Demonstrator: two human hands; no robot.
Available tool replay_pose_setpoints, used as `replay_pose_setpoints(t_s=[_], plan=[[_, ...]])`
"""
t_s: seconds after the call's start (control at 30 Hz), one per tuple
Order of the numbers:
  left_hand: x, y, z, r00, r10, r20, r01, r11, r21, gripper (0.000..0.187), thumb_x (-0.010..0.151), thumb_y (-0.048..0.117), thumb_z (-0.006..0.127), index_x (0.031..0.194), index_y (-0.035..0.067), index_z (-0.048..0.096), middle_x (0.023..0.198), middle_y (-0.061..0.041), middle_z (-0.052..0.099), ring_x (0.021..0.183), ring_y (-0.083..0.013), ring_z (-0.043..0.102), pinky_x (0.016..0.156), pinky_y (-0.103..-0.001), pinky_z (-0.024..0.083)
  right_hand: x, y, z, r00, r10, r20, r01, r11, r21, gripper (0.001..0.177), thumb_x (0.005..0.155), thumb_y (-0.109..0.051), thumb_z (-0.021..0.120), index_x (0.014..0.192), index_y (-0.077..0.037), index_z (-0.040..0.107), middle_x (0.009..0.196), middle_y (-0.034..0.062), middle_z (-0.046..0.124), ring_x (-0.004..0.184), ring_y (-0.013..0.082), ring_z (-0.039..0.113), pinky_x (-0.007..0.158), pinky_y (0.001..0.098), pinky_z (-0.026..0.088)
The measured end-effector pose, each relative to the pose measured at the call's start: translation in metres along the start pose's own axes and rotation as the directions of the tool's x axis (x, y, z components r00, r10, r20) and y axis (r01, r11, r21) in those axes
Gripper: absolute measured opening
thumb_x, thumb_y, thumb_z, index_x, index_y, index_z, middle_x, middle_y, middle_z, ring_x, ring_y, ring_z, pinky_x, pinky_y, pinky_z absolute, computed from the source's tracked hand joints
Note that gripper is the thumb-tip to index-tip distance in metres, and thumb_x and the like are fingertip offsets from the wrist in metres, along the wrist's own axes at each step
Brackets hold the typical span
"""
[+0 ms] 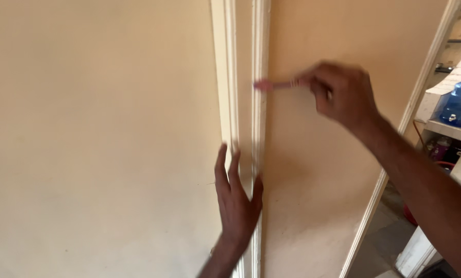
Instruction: The person cleans a white door frame and adjacent wall using a dark cloth, a toothbrush, and a folded newspaper. They wipe the vertical trim and the wall surface, then use the toothbrush to scrub the trim grooves and the newspaper to wipe away residue.
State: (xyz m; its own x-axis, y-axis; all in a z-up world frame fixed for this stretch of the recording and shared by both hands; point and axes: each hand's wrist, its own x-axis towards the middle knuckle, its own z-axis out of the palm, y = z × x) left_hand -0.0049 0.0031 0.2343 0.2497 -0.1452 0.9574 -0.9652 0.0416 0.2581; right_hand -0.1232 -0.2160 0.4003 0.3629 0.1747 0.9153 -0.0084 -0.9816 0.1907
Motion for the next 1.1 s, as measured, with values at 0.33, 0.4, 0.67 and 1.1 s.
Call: replay_pose_setpoints(t_s=[0.33, 0.4, 0.67, 1.1], plan=[[0.096, -0.001, 0.012, 0.974, 0.221, -0.052, -0.219, 0.975, 0.034, 0.052, 0.096, 0.014, 0.078, 0.143, 0.011, 0.057, 0.157, -0.014, 0.044, 0.150, -0.0373, 0.043, 0.119, -0.049, 0.044, -0.051, -0.009, 0.011, 0.988, -0.063, 0.140, 0.056, 0.997, 0.055, 0.014, 0.088, -0.003, 0.071, 0.098, -0.012, 0.077, 0.089, 0.0013, 0.077, 0.070, 0.0145, 0.072, 0.059, 0.0286, 0.057], [0.096, -0.002, 0.020, 0.970, 0.235, -0.068, -0.234, 0.972, 0.025, 0.047, 0.096, 0.014, 0.078, 0.140, 0.012, 0.060, 0.157, -0.014, 0.045, 0.149, -0.0371, 0.044, 0.119, -0.048, 0.045, -0.043, -0.002, 0.008, 0.994, -0.069, 0.088, 0.070, 0.997, -0.012, 0.014, 0.091, -0.004, 0.071, 0.100, -0.013, 0.078, 0.088, 0.0026, 0.076, 0.068, 0.0156, 0.071, 0.060, 0.0294, 0.058], [0.090, -0.005, 0.049, 0.953, 0.241, -0.183, -0.210, 0.963, 0.170, 0.041, 0.102, 0.002, 0.063, 0.143, 0.005, 0.059, 0.161, -0.014, 0.042, 0.152, -0.0377, 0.042, 0.123, -0.050, 0.042, 0.045, 0.011, -0.034, 0.997, -0.001, -0.075, -0.007, 0.994, -0.110, 0.007, 0.104, -0.011, 0.071, 0.106, -0.012, 0.078, 0.088, 0.0030, 0.075, 0.065, 0.0161, 0.067, 0.060, 0.0318, 0.053], [0.087, -0.009, 0.054, 0.953, 0.233, -0.191, -0.212, 0.969, 0.125, 0.043, 0.103, 0.003, 0.062, 0.142, 0.004, 0.044, 0.162, -0.024, 0.036, 0.153, -0.0417, 0.039, 0.121, -0.055, 0.040, 0.046, -0.006, -0.039, 0.993, -0.121, 0.012, 0.115, 0.901, -0.419, 0.017, 0.106, -0.026, 0.066, 0.101, -0.017, 0.080, 0.074, 0.0022, 0.070, 0.050, 0.0165, 0.061, 0.043, 0.0316, 0.046]])
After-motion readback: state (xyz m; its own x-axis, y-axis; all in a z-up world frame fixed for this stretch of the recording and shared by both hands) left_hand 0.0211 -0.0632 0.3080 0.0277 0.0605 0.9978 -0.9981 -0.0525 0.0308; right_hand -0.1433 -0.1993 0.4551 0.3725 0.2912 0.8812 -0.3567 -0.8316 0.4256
